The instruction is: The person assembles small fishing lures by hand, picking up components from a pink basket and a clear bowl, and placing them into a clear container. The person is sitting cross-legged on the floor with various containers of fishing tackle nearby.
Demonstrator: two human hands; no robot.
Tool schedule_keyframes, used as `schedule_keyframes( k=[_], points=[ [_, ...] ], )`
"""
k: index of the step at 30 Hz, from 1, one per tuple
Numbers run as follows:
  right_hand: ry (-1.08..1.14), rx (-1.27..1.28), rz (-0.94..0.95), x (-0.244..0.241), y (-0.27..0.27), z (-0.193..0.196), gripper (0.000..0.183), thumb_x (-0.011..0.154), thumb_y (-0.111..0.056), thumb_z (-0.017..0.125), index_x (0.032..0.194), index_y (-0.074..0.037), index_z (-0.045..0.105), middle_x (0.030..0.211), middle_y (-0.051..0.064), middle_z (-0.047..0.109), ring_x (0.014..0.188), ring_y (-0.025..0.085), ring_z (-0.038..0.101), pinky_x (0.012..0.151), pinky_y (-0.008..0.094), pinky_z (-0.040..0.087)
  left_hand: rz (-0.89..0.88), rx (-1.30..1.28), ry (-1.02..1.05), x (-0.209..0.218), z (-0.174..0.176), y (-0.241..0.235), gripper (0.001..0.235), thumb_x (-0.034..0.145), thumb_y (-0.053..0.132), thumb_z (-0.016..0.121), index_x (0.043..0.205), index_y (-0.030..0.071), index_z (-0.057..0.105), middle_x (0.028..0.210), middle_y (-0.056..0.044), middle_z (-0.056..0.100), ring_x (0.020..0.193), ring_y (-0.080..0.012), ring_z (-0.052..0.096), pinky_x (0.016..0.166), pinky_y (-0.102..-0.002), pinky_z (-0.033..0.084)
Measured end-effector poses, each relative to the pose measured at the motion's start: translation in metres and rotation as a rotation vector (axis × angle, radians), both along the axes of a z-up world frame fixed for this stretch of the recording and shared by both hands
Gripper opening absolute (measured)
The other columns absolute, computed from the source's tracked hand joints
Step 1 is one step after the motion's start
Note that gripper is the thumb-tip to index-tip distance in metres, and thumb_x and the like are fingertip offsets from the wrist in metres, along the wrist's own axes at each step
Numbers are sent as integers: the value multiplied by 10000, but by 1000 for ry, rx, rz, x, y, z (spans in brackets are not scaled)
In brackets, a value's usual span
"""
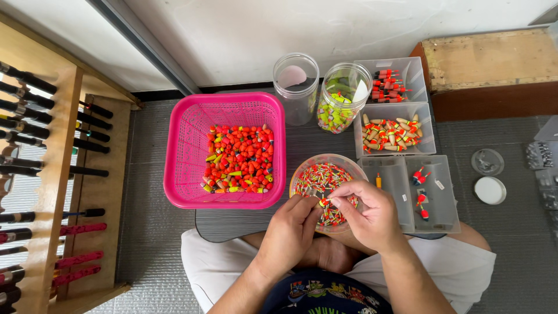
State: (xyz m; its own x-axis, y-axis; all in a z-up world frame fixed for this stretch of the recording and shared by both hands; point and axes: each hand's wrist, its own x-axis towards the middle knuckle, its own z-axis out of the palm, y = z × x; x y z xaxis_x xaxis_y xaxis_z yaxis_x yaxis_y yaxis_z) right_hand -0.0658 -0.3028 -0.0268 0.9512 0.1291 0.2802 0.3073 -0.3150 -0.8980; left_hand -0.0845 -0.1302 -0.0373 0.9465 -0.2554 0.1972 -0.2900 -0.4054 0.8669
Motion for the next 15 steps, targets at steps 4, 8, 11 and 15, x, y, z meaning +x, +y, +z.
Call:
schedule_keyframes(
  k=[4, 8, 11, 15],
  points=[
    [-119, -69, 94, 5, -8, 4, 51, 858, -20, 598, 827, -49, 625, 813, 62, 698, 747, 174, 671, 726, 283, 538, -9, 18, -28, 0, -4, 1, 139, 942, 113, 558, 1029, 17, 609, 879, -114, 604, 794, -287, 600, 711, -372, 487],
    [-247, -120, 207, 10, -13, 7, 115, 861, 40, 551, 799, -51, 588, 795, 58, 676, 728, 202, 664, 725, 311, 552, -84, 193, -126, 1, -7, 2, 42, 937, 92, 547, 933, 51, 555, 831, -107, 549, 743, -291, 549, 683, -398, 457],
    [-306, -114, 289, 13, -12, 10, 163, 848, 79, 495, 749, -40, 545, 759, 72, 647, 687, 224, 639, 695, 337, 552, -145, 348, -223, 2, -4, 4, 62, 856, 43, 531, 836, 87, 492, 771, -88, 493, 687, -281, 496, 646, -402, 437],
    [-290, -130, 268, 14, -9, 1, 169, 829, 76, 494, 749, -56, 564, 731, 55, 644, 670, 214, 640, 648, 306, 515, -102, 195, -110, 6, -3, -1, 156, 938, 53, 499, 783, 71, 503, 729, -108, 504, 645, -299, 507, 603, -429, 419]
  ],
)
